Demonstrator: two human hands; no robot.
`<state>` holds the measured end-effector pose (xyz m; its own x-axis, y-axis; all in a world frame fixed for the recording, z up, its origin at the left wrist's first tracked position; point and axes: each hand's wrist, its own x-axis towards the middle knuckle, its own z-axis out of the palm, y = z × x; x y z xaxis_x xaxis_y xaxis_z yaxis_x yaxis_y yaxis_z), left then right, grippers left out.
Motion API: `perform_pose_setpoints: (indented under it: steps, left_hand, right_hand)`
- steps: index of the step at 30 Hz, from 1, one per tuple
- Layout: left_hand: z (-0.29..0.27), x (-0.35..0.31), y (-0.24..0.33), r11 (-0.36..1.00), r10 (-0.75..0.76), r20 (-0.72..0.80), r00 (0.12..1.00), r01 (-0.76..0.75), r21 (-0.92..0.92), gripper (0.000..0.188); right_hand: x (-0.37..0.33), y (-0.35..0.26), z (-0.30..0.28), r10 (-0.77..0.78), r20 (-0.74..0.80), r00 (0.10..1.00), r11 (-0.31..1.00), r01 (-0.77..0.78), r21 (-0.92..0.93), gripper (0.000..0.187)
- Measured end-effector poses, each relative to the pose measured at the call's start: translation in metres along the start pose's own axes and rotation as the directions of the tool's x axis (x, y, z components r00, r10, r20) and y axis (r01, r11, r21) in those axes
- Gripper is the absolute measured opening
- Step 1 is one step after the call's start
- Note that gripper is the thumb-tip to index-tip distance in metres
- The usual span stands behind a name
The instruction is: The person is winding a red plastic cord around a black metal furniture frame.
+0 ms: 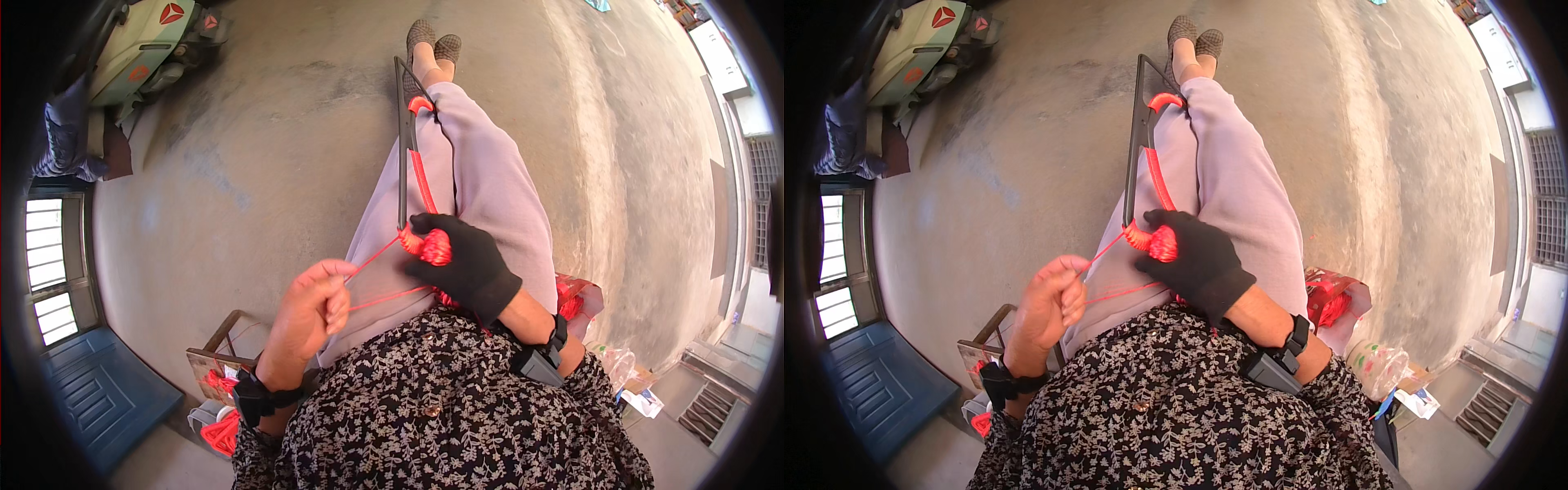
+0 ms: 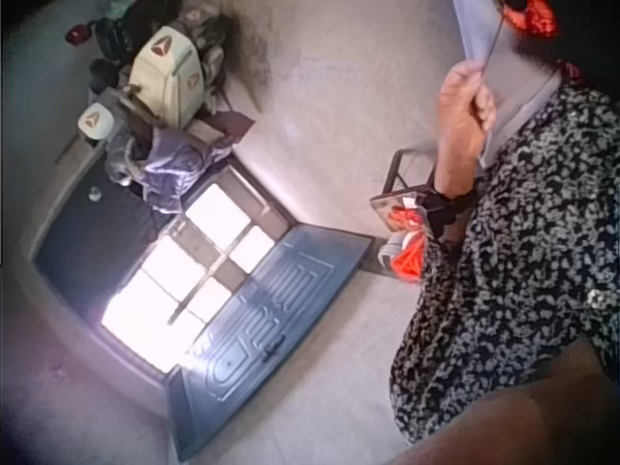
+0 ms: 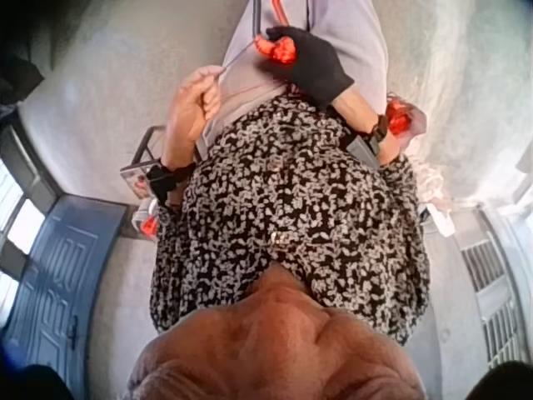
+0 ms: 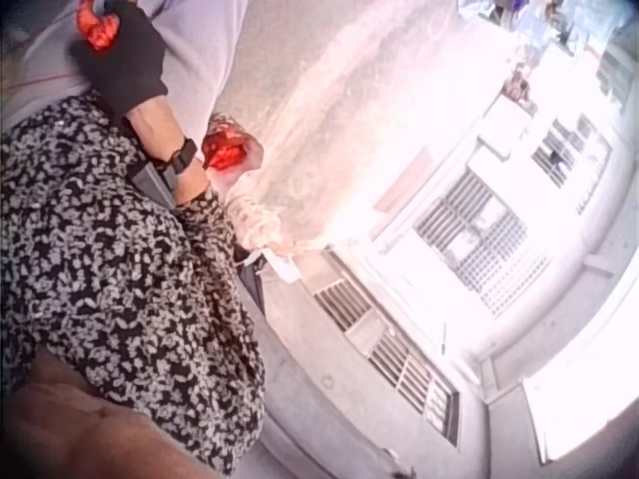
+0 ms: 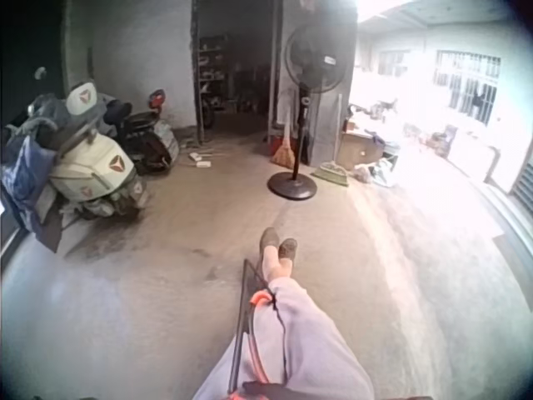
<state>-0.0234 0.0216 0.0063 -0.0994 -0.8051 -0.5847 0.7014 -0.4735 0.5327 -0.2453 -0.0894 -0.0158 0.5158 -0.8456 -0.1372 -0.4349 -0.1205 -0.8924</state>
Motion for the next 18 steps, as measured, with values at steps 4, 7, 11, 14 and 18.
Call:
perform_pose_setpoints:
  steps: [4, 7, 11, 14, 18]
  left_hand:
    - [-0.004, -0.014, -0.006, 0.957, -0.044, 0.003, 0.999, 0.041, 0.287, 0.013]
    - [0.006, -0.019, -0.001, 0.911, -0.068, 0.055, 0.996, 0.04, 0.411, 0.013]
    - [0.005, -0.017, -0.002, 0.877, -0.098, 0.081, 0.992, 0.047, 0.478, 0.015]
    - [0.003, -0.017, -0.001, 0.952, -0.153, 0.133, 0.979, 0.11, 0.286, 0.016]
    - [0.008, -0.011, 0.011, 0.965, -0.248, 0.242, 0.938, 0.218, 0.145, 0.018]
  right_hand:
    - [0.009, -0.005, 0.001, 0.076, 0.123, 0.99, 0.981, -0.052, -0.186, 0.034]
    - [0.006, 0.002, 0.003, 0.04, 0.11, 0.993, 0.99, -0.024, -0.139, 0.03]
    - [0.015, 0.017, -0.022, 0.258, 0.16, 0.953, 0.772, -0.303, 0.559, 0.029]
    - [0.019, 0.034, -0.075, 0.333, 0.01, 0.943, 0.491, -0.183, 0.851, 0.04]
    - [0.016, 0.043, -0.124, 0.414, -0.331, 0.848, 0.525, 0.075, 0.848, 0.05]
